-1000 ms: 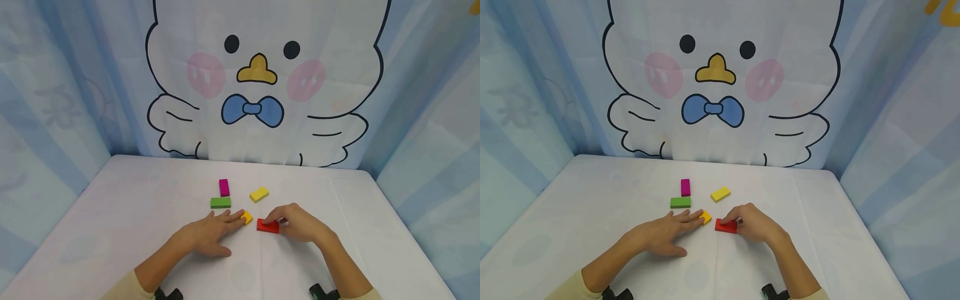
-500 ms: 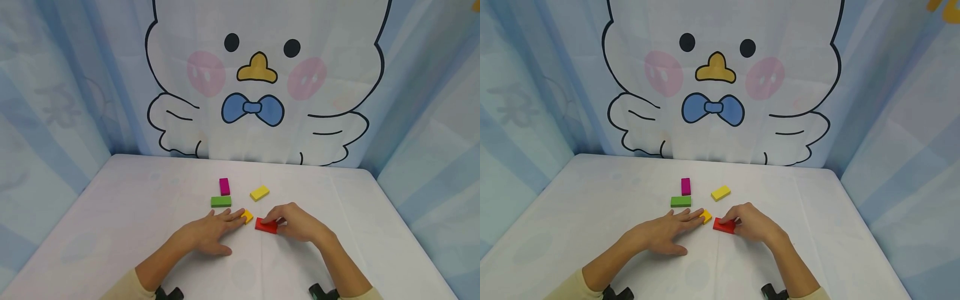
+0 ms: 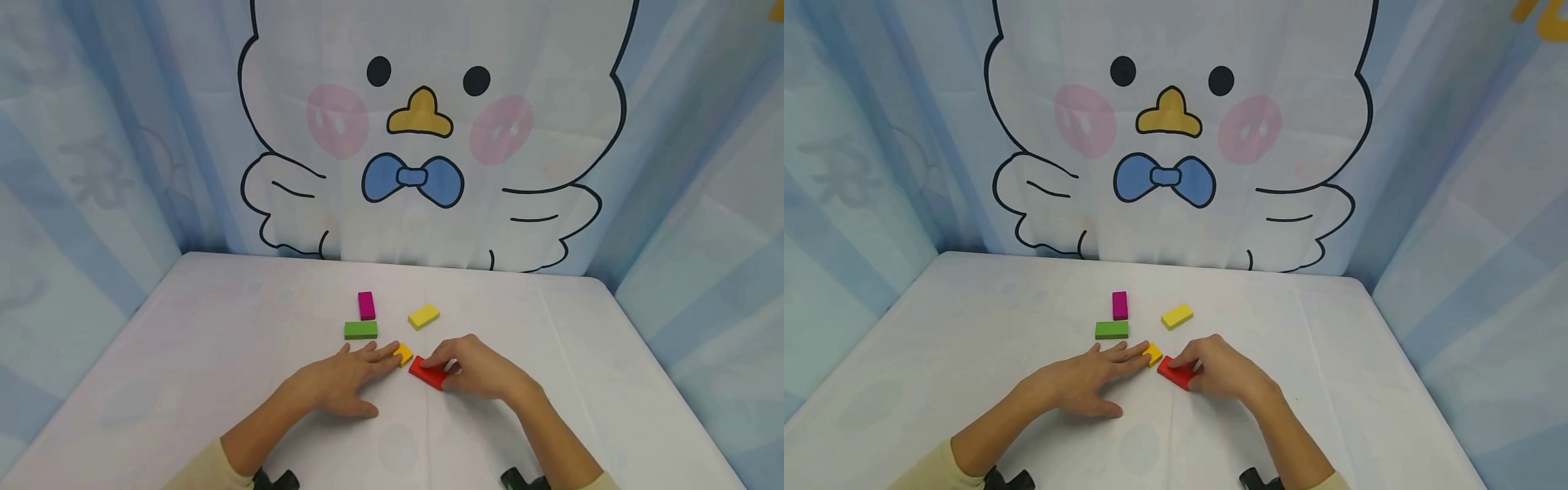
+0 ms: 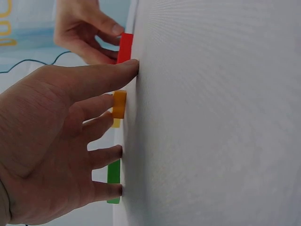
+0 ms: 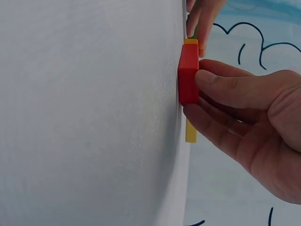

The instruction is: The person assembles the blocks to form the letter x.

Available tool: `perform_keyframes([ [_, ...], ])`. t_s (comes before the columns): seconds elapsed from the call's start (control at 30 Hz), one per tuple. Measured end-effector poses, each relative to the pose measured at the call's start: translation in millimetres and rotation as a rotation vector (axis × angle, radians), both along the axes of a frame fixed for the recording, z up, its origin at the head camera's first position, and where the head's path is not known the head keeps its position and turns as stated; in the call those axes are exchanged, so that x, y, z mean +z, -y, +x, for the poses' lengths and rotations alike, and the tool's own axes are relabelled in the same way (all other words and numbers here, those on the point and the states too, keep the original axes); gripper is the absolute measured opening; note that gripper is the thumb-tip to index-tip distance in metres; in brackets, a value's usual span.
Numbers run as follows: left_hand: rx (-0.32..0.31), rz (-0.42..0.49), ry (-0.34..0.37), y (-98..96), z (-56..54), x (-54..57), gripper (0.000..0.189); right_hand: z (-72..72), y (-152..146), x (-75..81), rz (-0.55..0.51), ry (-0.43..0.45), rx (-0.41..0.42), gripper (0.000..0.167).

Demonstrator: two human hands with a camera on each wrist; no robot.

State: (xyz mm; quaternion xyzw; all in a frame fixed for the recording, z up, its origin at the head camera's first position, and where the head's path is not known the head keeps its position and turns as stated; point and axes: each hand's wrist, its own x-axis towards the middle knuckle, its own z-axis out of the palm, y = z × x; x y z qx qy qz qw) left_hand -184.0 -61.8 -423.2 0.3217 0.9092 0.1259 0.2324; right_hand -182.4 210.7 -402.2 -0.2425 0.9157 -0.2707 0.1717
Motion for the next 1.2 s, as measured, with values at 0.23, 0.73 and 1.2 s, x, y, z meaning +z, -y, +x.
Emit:
perform_keyframes([
  [0.23, 0.002, 0.005, 0.006, 0.8, 0.0, -0.2, 0.088, 0.6, 3.0, -0.5, 0.011, -0.013, 0.016, 0.037],
  [0.73, -0.01, 0.03, -0.004, 3.3, 0.8, -1.3, 0.086, 1.4, 8.8, -2.4, 0.017, -0.025, 0.027, 0.04],
  [1.2, -0.016, 0.019, -0.01, 2.5, 0.1, -3.0, 0.087, 4.8, 12.9, -2.4, 0.009, -0.072, 0.04, 0.04],
])
